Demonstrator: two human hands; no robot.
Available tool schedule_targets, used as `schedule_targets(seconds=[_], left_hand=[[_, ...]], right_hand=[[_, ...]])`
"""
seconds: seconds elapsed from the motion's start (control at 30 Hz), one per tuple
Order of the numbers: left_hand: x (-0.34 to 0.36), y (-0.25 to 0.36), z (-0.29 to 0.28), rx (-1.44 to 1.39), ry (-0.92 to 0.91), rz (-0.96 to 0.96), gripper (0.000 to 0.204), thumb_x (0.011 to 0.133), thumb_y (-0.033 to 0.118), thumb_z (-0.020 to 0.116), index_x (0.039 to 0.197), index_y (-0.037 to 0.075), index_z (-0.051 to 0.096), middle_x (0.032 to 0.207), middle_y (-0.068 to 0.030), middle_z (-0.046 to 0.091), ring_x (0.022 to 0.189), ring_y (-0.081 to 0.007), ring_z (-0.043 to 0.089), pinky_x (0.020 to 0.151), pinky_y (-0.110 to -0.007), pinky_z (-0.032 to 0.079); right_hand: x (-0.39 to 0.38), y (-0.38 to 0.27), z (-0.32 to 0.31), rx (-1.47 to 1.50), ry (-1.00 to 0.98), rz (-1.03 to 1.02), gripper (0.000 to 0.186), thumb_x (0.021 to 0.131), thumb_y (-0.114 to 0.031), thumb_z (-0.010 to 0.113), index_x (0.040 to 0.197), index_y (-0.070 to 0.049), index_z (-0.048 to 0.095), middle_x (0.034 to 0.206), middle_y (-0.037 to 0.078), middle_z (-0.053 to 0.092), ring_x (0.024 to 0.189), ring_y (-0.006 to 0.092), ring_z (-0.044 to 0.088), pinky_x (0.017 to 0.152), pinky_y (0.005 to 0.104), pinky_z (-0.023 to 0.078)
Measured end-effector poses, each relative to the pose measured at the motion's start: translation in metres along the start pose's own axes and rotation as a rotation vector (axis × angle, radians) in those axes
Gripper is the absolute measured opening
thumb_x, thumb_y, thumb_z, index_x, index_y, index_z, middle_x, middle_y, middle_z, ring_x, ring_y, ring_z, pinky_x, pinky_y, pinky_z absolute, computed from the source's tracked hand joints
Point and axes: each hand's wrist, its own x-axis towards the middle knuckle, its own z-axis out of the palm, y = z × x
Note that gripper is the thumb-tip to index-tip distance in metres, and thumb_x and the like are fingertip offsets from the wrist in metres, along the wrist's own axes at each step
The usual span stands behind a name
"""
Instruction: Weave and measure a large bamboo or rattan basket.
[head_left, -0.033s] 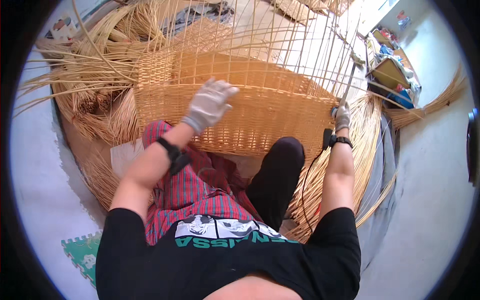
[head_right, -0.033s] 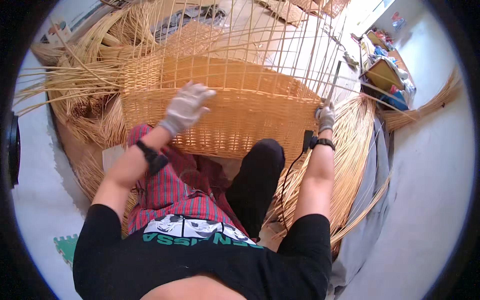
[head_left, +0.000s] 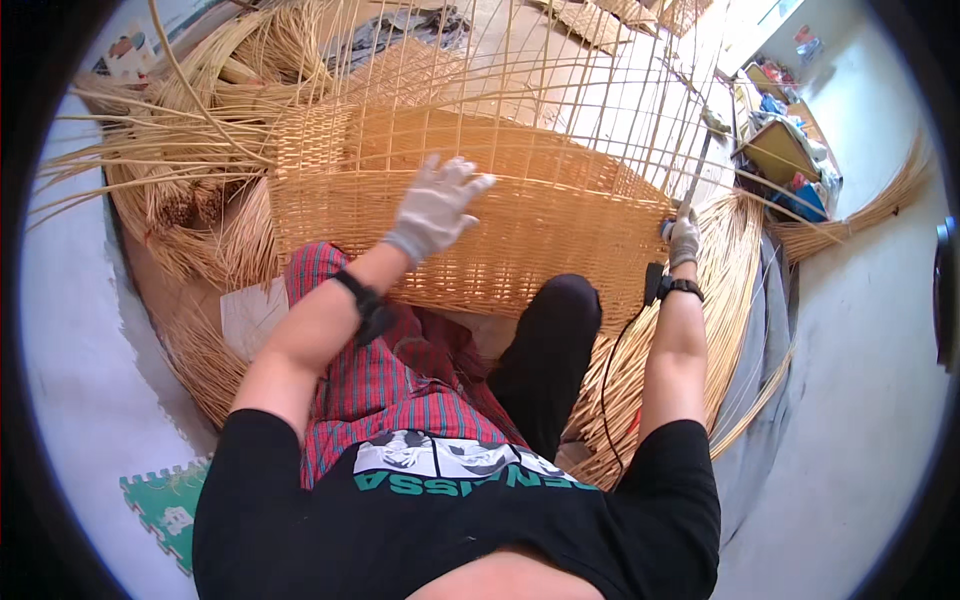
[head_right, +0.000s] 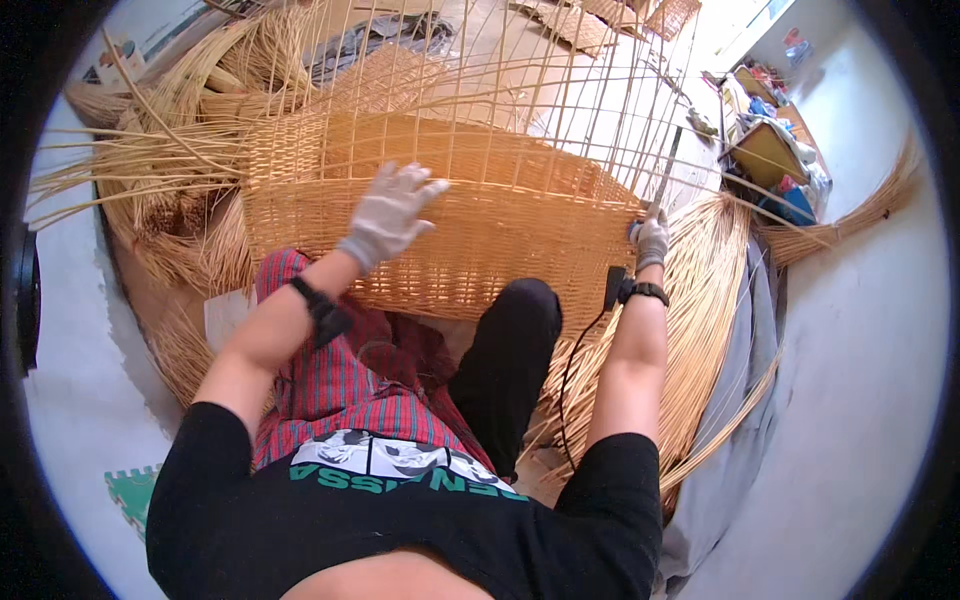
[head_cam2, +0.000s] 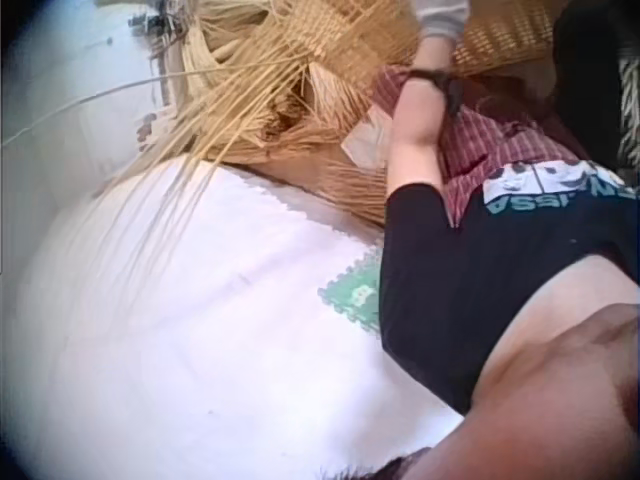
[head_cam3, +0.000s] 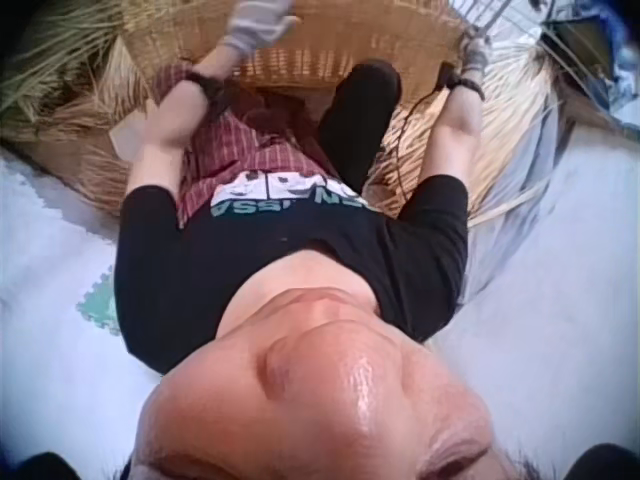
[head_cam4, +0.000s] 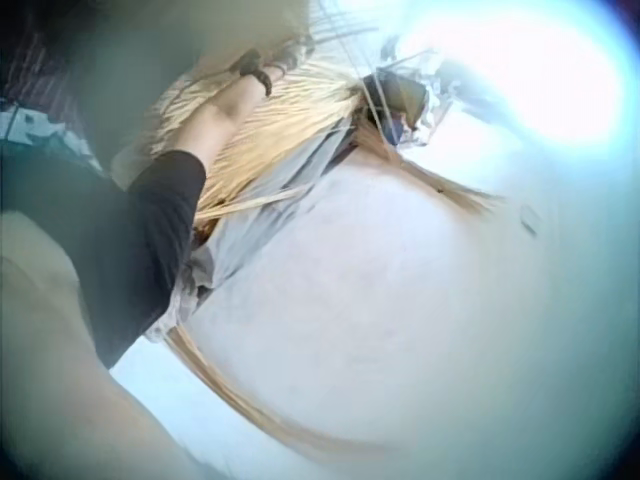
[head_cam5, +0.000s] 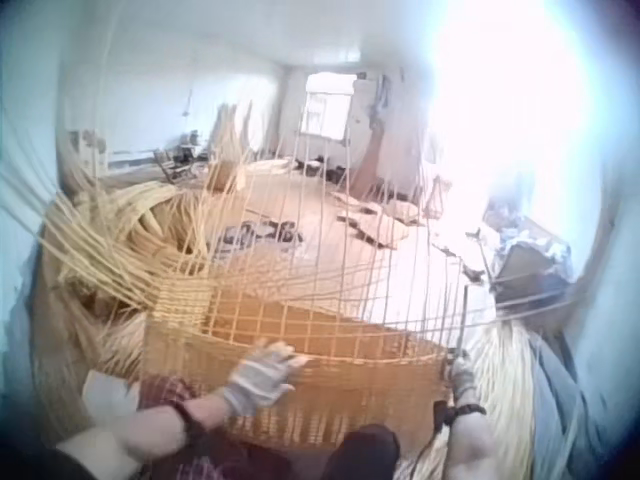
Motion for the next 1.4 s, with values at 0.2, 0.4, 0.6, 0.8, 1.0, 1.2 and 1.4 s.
schedule_targets(seconds=[0.2, 0.4, 0.6, 0.8, 1.0, 1.2, 1.4], left_hand=[[0.056, 0.031, 0.046, 0.075, -0.437, -0.362, 0.089, 0.077, 0.054, 0.078, 0.153, 0.026, 0.04, 0.153, -0.0127, 0.046, 0.147, -0.0293, 0.035, 0.122, -0.058, 0.016], [0.021, 0.03, 0.075, -0.006, 0.097, -0.221, 0.063, 0.068, 0.037, 0.086, 0.123, 0.017, 0.062, 0.121, -0.0092, 0.062, 0.126, -0.0291, 0.053, 0.113, -0.049, 0.036], [0.023, 0.039, 0.085, -0.04, 0.247, -0.264, 0.05, 0.072, 0.026, 0.082, 0.116, 0.01, 0.063, 0.114, -0.0081, 0.062, 0.116, -0.0295, 0.056, 0.102, -0.043, 0.045], [0.039, 0.027, 0.095, 0.045, 0.132, -0.253, 0.036, 0.074, 0.018, 0.078, 0.107, 0.011, 0.065, 0.102, -0.0098, 0.064, 0.104, -0.03, 0.062, 0.091, -0.041, 0.049], [0.038, 0.026, 0.096, 0.02, 0.083, -0.285, 0.04, 0.074, 0.018, 0.079, 0.11, 0.009, 0.065, 0.106, -0.0107, 0.065, 0.104, -0.0299, 0.062, 0.091, -0.042, 0.049], [0.038, 0.028, 0.066, -0.003, -0.076, -0.314, 0.059, 0.078, 0.034, 0.079, 0.13, 0.016, 0.059, 0.119, -0.0097, 0.064, 0.116, -0.0282, 0.06, 0.105, -0.042, 0.044], [0.053, 0.04, 0.057, 0.164, -0.281, -0.257, 0.094, 0.077, 0.056, 0.077, 0.155, 0.022, 0.039, 0.149, -0.0068, 0.049, 0.141, -0.0281, 0.042, 0.121, -0.055, 0.02]], right_hand=[[-0.012, 0.0, 0.004, 0.136, -0.023, 0.127, 0.036, 0.105, -0.045, 0.053, 0.105, -0.014, 0.07, 0.055, -0.002, 0.05, 0.036, 0.0099, 0.037, 0.037, 0.0276, 0.03], [-0.019, 0.0, 0.012, 0.076, -0.006, 0.003, 0.035, 0.107, -0.041, 0.05, 0.11, -0.012, 0.07, 0.054, -0.003, 0.048, 0.041, 0.0082, 0.039, 0.041, 0.0267, 0.03], [-0.024, -0.003, 0.008, 0.167, -0.031, 0.009, 0.037, 0.106, -0.043, 0.051, 0.109, -0.013, 0.072, 0.056, -0.004, 0.051, 0.042, 0.0068, 0.04, 0.041, 0.0259, 0.03], [-0.019, 0.002, 0.012, 0.156, -0.007, 0.061, 0.031, 0.105, -0.04, 0.056, 0.107, -0.012, 0.07, 0.059, -0.002, 0.054, 0.04, 0.0089, 0.041, 0.039, 0.0277, 0.031], [-0.017, -0.014, 0.015, 0.135, 0.008, 0.077, 0.034, 0.105, -0.039, 0.055, 0.105, -0.01, 0.071, 0.063, 0.0, 0.056, 0.041, 0.0095, 0.043, 0.039, 0.0275, 0.031], [-0.087, -0.048, 0.038, -0.004, 0.195, -0.208, 0.037, 0.106, -0.035, 0.053, 0.089, -0.005, 0.067, 0.079, 0.002, 0.062, 0.073, 0.0121, 0.053, 0.068, 0.0299, 0.044], [-0.187, -0.058, 0.106, 0.436, -0.407, 0.098, 0.035, 0.107, -0.035, 0.05, 0.098, -0.005, 0.065, 0.076, 0.008, 0.066, 0.063, 0.0142, 0.059, 0.054, 0.0281, 0.048]])
